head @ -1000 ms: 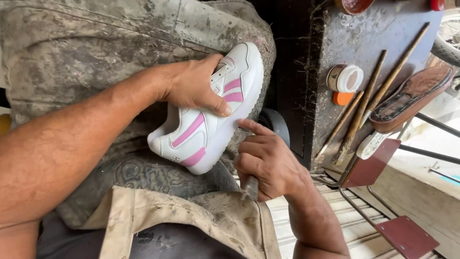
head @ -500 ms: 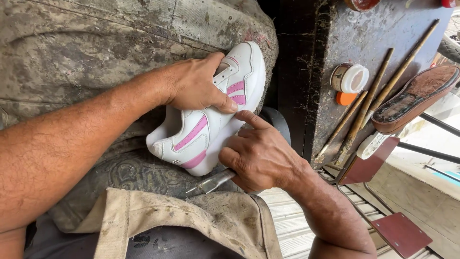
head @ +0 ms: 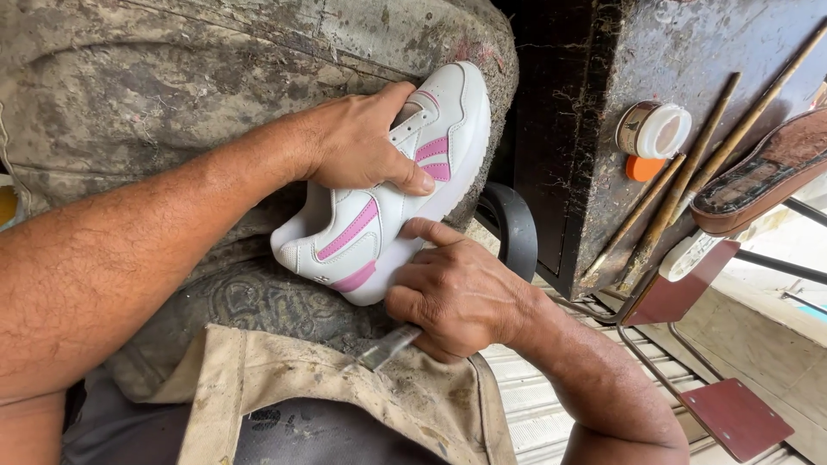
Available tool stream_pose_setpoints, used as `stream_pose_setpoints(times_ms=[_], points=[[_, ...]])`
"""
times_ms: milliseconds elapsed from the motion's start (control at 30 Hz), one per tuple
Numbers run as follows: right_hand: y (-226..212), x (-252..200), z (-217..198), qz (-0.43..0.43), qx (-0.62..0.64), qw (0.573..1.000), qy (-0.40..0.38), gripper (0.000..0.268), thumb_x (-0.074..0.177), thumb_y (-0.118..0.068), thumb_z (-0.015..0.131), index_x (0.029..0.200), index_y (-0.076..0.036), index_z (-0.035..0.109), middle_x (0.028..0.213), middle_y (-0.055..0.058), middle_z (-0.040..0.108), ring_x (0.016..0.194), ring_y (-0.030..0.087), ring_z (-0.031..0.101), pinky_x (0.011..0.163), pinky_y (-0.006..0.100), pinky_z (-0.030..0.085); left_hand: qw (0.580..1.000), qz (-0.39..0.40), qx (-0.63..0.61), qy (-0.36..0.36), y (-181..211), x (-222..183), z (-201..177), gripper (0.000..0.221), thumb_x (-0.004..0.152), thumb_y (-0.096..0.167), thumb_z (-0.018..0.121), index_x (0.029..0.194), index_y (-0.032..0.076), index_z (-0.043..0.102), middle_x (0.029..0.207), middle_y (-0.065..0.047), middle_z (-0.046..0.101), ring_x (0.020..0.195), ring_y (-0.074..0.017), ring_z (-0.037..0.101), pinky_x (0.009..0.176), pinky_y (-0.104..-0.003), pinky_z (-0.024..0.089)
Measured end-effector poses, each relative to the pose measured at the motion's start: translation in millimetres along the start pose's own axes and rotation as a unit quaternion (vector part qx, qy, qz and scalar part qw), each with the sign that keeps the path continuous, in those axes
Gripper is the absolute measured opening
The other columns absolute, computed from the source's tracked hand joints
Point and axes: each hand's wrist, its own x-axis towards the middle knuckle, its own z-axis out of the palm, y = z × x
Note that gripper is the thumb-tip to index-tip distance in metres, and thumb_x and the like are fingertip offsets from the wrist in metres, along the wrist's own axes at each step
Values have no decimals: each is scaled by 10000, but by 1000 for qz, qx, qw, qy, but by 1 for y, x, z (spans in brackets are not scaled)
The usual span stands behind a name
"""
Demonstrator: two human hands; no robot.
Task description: Applying adhesive and using a wooden tool to repair a sneaker at a workbench
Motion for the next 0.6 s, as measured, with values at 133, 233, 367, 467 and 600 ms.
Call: stream_pose_setpoints(times_ms=[133,233,367,467,600], points=[[-19,-2,-26,-16,249,968,3,175,945,-156,406,837,-78,519,658,71,475,562,302,517,1188,622,385,999,6,-39,6,1,-5,-4,920,621,551,782,1384,159,451,1327,-77,656,1155,-278,636,938,-399,455],[-28,-21,-47,18,523,842,130,183,891,-108,449,716,-66,414,650,116,593,510,254,550,980,640,588,998,-7,-63,5,5,-12,-11,815,639,533,772,1327,187,505,1258,-25,681,1071,-237,651,904,-383,472],[2,-84,-51,-227,597,740,210,237,1060,-91,461,842,-101,551,781,101,690,676,262,755,1085,661,467,991,1,-133,-12,-1,-18,-15,668,646,445,784,1223,191,563,1160,6,709,999,-181,666,854,-367,511],[-10,-79,-43,-149,512,756,379,181,988,-14,460,837,-86,528,962,122,716,548,135,557,794,414,463,981,24,-190,-2,-4,-26,-17,651,657,379,800,1238,190,576,1117,8,734,946,-166,697,817,-355,565],[24,-88,22,142,371,701,592,178,752,17,664,918,78,645,853,348,610,506,370,689,447,380,605,972,92,-212,37,-17,-29,-15,1009,605,488,909,1469,174,495,1102,-142,710,1092,-344,688,1001,-453,495]])
